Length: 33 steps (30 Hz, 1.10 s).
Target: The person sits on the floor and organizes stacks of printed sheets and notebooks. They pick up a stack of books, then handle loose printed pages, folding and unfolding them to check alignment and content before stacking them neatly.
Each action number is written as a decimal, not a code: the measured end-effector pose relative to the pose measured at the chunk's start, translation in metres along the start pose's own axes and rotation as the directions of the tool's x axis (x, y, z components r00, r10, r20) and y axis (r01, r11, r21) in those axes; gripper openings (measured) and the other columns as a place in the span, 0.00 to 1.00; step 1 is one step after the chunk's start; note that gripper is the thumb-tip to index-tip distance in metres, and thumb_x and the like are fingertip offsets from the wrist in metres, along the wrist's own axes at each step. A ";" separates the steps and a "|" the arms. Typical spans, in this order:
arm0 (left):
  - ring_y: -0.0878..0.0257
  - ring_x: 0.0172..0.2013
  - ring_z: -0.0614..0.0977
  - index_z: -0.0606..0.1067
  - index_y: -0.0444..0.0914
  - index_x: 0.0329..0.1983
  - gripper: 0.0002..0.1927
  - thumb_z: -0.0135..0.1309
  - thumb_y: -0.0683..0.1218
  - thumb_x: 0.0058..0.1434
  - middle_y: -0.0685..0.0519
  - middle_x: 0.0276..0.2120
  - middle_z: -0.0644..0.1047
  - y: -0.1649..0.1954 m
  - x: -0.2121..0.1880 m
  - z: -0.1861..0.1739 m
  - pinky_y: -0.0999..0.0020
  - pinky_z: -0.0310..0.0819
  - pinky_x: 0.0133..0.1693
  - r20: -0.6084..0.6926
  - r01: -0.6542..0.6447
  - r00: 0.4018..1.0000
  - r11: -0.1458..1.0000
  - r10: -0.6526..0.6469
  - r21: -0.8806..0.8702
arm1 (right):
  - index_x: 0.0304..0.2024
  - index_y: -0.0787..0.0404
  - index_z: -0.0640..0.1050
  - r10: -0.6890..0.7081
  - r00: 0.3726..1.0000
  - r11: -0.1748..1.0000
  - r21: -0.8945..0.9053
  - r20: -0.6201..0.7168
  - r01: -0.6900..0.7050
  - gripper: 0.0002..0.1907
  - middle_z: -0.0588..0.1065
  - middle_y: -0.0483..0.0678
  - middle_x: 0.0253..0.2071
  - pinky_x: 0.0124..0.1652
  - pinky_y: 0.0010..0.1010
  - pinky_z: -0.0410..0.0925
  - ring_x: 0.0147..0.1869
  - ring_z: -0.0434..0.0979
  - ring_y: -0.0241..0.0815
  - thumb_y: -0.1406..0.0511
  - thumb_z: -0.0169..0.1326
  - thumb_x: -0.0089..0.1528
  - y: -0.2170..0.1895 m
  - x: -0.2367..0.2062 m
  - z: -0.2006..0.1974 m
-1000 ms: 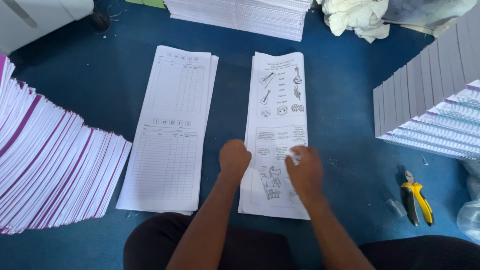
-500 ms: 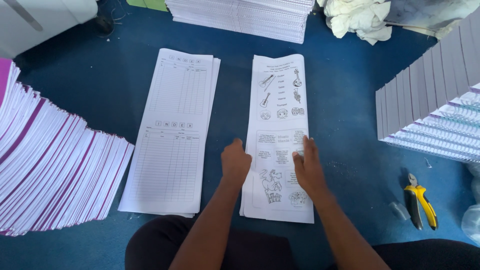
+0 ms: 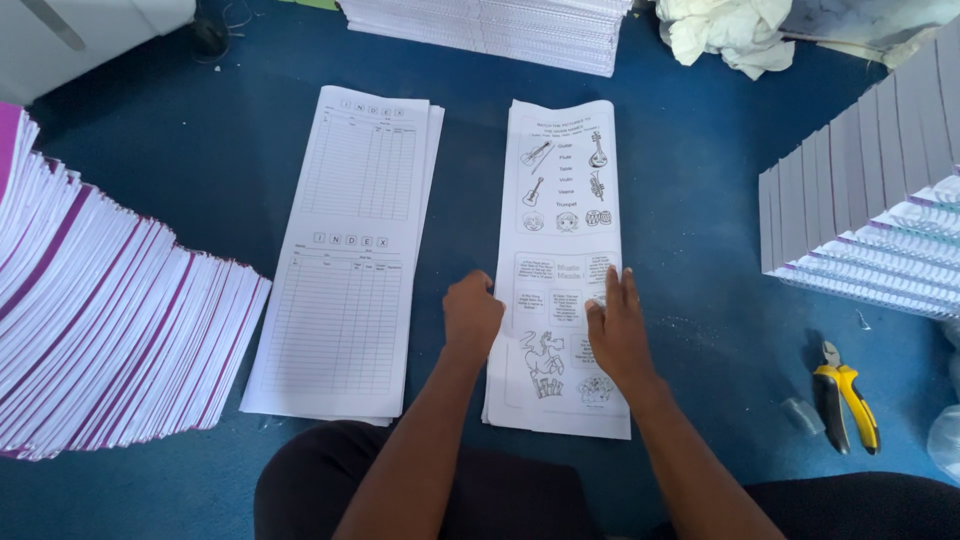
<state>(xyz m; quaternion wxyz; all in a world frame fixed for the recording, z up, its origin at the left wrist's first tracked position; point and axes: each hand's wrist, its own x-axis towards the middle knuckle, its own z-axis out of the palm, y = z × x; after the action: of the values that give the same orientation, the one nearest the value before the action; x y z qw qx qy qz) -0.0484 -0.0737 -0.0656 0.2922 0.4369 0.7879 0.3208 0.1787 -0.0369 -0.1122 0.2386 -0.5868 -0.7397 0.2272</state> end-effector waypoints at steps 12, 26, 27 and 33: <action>0.43 0.43 0.84 0.79 0.35 0.45 0.14 0.54 0.34 0.55 0.39 0.41 0.82 -0.014 0.007 0.013 0.57 0.78 0.46 -0.031 -0.140 0.990 0.990 0.140 0.018 | 0.74 0.67 0.54 -0.031 0.999 0.996 -0.078 -0.022 0.029 0.34 0.48 0.73 0.75 0.65 0.54 0.60 0.76 0.52 0.75 0.59 0.45 0.69 -0.001 -0.001 0.000; 0.43 0.45 0.84 0.77 0.32 0.50 0.17 0.59 0.37 0.56 0.37 0.42 0.81 0.003 0.000 -0.002 0.58 0.79 0.47 0.025 -0.018 1.000 1.000 0.017 0.024 | 0.73 0.69 0.54 -0.015 1.000 1.000 0.001 -0.016 0.015 0.33 0.47 0.73 0.75 0.64 0.48 0.62 0.74 0.57 0.71 0.60 0.43 0.70 -0.003 -0.001 -0.002; 0.43 0.46 0.84 0.77 0.32 0.50 0.17 0.59 0.37 0.56 0.37 0.42 0.81 0.003 -0.001 -0.002 0.58 0.79 0.46 0.017 -0.019 1.000 1.000 0.019 0.023 | 0.73 0.69 0.54 -0.026 0.999 1.000 -0.009 -0.022 0.025 0.33 0.48 0.73 0.75 0.64 0.49 0.62 0.75 0.56 0.72 0.60 0.43 0.70 -0.003 -0.002 -0.002; 0.45 0.45 0.85 0.76 0.33 0.53 0.19 0.57 0.35 0.56 0.37 0.43 0.82 0.000 0.001 0.000 0.60 0.79 0.48 0.031 -0.048 0.998 0.998 0.047 0.032 | 0.73 0.70 0.55 -0.046 0.998 0.994 -0.105 -0.034 0.042 0.33 0.50 0.74 0.74 0.66 0.55 0.58 0.75 0.53 0.76 0.60 0.45 0.69 -0.002 -0.001 0.001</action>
<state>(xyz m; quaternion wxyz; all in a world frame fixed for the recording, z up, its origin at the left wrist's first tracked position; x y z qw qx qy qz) -0.0486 -0.0725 -0.0658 0.2894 0.4649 0.7780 0.3080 0.1762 -0.0380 -0.1119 0.2260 -0.5861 -0.7588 0.1723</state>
